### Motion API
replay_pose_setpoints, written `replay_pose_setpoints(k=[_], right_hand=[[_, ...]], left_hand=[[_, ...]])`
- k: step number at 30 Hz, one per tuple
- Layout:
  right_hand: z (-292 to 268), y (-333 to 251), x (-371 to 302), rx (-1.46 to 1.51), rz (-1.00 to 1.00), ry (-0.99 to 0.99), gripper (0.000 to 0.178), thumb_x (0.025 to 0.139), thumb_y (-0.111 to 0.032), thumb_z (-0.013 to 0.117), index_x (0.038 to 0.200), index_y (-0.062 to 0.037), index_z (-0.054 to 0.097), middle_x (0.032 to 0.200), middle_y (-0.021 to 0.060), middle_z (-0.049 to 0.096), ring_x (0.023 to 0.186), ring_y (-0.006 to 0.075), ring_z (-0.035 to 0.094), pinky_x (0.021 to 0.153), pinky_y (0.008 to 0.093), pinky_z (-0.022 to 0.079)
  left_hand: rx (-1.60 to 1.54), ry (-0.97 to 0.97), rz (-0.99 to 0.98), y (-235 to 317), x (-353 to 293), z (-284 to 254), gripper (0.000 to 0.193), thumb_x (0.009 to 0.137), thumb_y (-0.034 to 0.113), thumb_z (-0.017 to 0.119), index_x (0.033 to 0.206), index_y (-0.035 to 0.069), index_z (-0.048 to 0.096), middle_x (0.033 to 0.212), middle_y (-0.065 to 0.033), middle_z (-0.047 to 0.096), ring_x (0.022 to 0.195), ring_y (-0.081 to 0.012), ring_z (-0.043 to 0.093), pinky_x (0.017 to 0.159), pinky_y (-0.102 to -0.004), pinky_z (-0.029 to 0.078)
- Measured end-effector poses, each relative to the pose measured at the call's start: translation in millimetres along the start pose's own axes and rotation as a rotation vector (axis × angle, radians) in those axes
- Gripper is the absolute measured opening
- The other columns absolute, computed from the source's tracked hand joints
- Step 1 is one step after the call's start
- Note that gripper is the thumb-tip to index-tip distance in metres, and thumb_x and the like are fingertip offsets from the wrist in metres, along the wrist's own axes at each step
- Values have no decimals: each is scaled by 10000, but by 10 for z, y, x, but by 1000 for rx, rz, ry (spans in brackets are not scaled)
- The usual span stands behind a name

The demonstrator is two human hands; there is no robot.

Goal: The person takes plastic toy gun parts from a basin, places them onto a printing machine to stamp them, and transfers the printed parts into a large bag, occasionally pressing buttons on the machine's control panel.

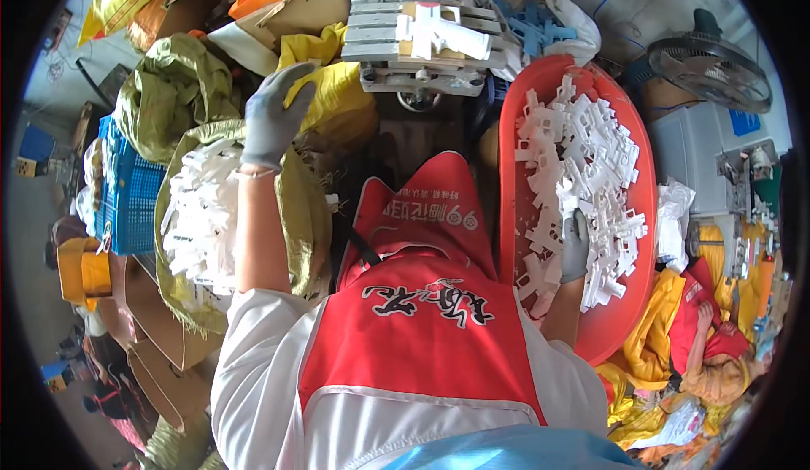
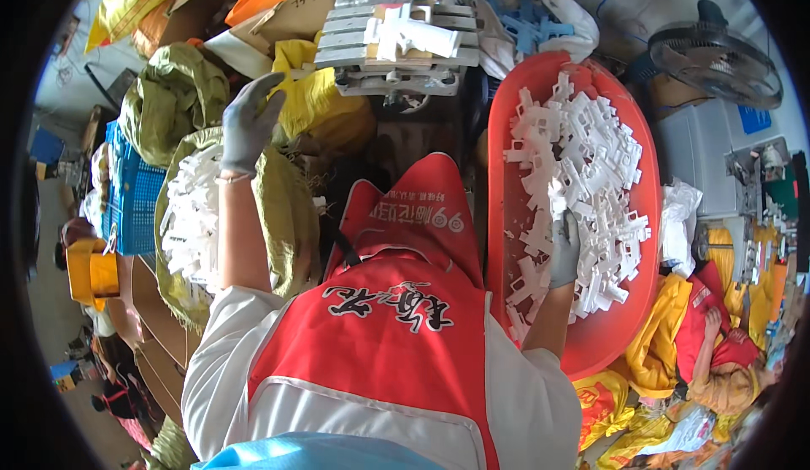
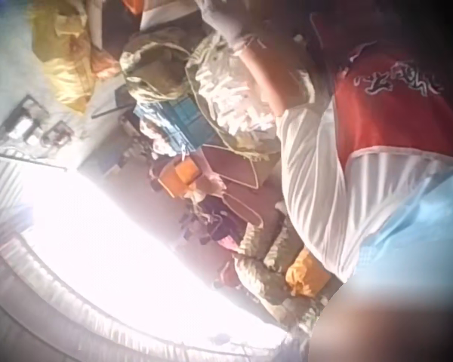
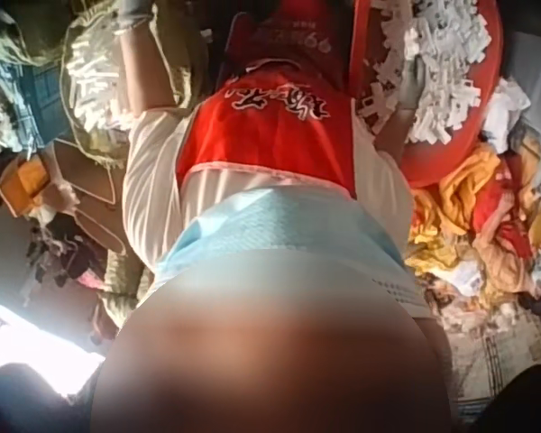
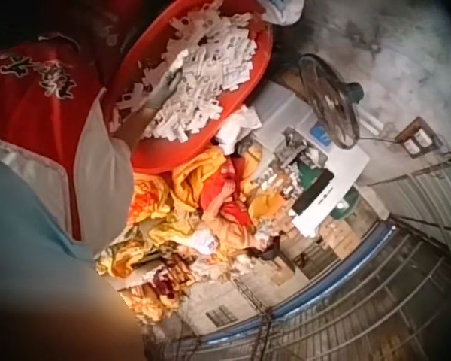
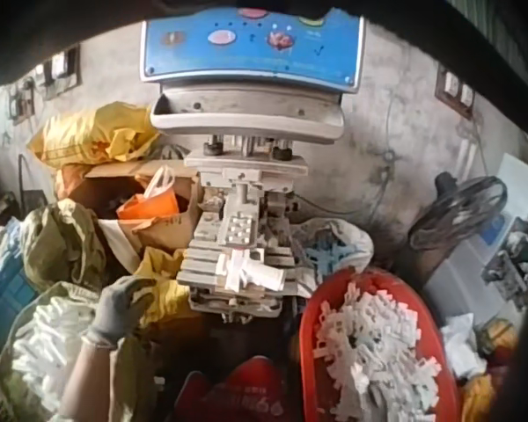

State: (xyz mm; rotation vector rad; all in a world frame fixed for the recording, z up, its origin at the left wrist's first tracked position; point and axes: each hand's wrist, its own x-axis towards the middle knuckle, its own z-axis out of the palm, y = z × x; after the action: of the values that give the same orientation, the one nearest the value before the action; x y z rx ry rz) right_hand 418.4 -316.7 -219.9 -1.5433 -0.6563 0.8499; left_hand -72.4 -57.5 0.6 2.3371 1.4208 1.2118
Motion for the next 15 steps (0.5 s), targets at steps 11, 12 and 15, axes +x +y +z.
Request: replay_pose_setpoints(k=[11, 12, 15], right_hand=[[430, -753, -123, -117, -96, -104, 490, 906, -75, 503, 1377, 7, 395, 1391, 101, 429, 1271, 186, 407, 1071, 313, 296], [441, -746, -89, -118, -98, -106, 490, 906, -75, 503, 1377, 7, 395, 1391, 101, 429, 1271, 186, 407, 1071, 313, 296], [517, -773, 19, -97, -96, -139, 474, 929, -117, 502, 1375, 4, 395, 1389, 103, 428, 1274, 189, 407, 1069, 321, 302]], left_hand=[[-153, -334, 81, 269, 938, 794, 470, 789, 247, 703, 1199, 60, 568, 1060, -168, 647, 963, -316, 632, 819, -367, 487], [-153, -331, 81, 268, 965, 791, 470, 789, 247, 703, 1199, 60, 568, 1060, -168, 647, 963, -316, 632, 819, -367, 487], [-56, -412, 38, 256, 1057, 804, 433, 777, 229, 710, 1156, 52, 595, 1016, -151, 661, 921, -318, 644, 794, -369, 502]])
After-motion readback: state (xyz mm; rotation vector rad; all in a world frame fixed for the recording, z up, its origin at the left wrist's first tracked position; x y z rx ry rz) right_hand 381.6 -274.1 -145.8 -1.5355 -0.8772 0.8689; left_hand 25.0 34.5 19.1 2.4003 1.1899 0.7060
